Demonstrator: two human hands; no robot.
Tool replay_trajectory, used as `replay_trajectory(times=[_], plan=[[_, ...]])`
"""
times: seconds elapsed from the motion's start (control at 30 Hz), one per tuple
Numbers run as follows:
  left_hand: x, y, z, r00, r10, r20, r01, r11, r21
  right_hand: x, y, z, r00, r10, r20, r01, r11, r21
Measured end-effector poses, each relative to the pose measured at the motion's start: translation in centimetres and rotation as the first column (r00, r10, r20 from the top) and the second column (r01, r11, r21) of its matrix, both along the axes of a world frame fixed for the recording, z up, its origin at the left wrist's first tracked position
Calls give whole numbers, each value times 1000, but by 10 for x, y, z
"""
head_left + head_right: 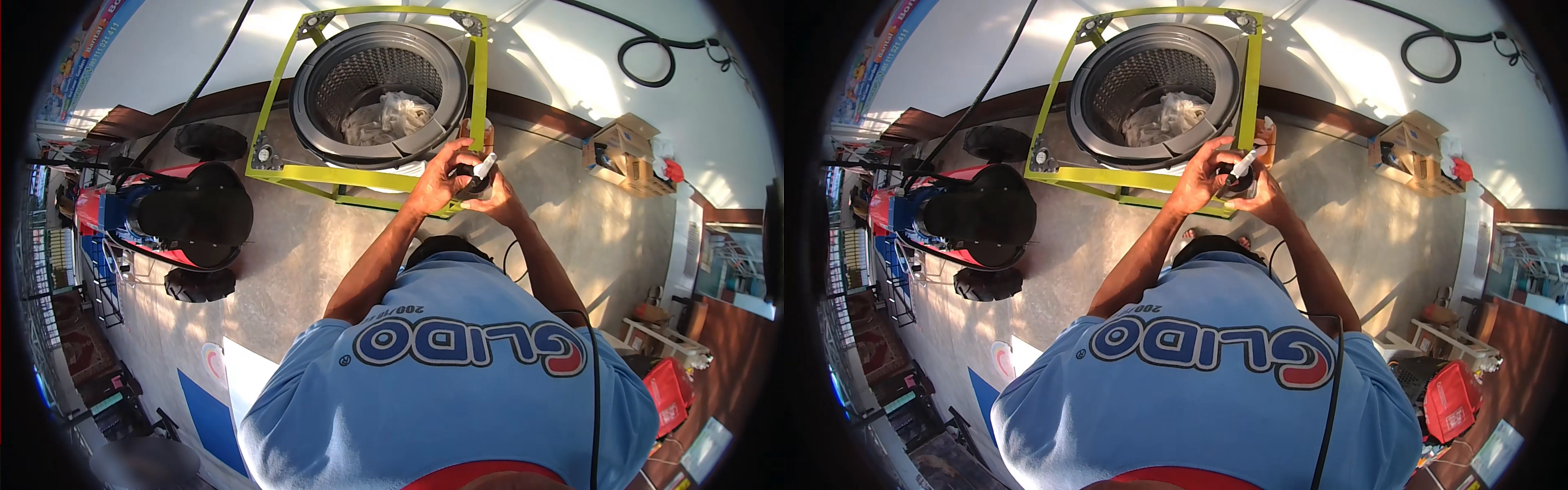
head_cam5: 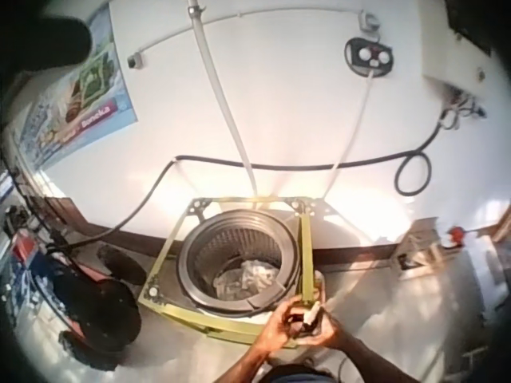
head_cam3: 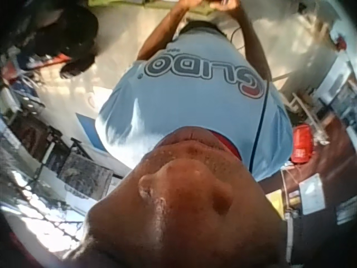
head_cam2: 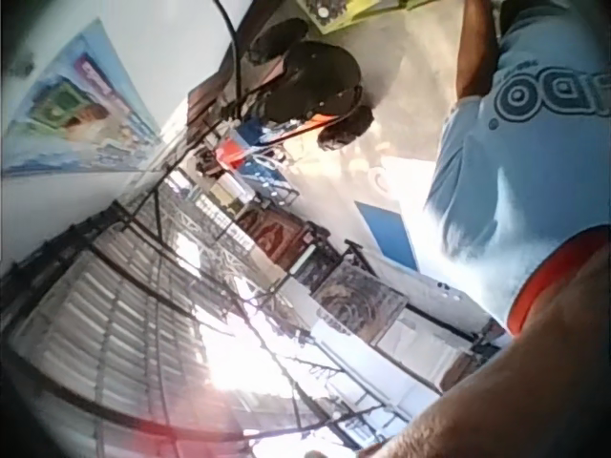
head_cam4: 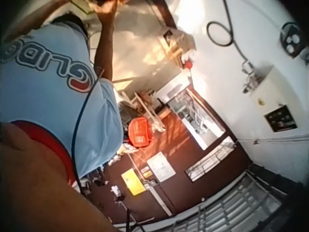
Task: Assembling a spray bottle with cleaning solution and checking laundry equipment in a commercial laundry facility.
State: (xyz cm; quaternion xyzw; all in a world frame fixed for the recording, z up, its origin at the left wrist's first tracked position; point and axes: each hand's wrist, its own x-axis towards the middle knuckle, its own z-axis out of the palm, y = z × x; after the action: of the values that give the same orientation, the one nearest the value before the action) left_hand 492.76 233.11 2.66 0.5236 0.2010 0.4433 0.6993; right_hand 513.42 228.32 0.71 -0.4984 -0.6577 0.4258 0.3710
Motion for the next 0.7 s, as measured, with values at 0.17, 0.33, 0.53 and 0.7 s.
replay_trajectory(times=[0.17, 0.33, 0.53, 0.7], plan=[[-3, -6, -1, 995, 37, -97, -34, 999, 37, 5, -12, 49, 958, -25, -286, 7, 998, -63], [0, -11, -2, 999, 5, -52, -4, 1000, 24, -1, -15, 45, 994, -80, -73, 88, 990, 110], [-1, -17, 5, 886, 194, -422, -39, 937, 348, -6, -16, 45, 978, -169, -126, 176, 983, 46], [8, -17, -4, 868, 166, -468, -28, 957, 288, -17, -24, 32, 878, -274, -393, 227, 960, -164]])
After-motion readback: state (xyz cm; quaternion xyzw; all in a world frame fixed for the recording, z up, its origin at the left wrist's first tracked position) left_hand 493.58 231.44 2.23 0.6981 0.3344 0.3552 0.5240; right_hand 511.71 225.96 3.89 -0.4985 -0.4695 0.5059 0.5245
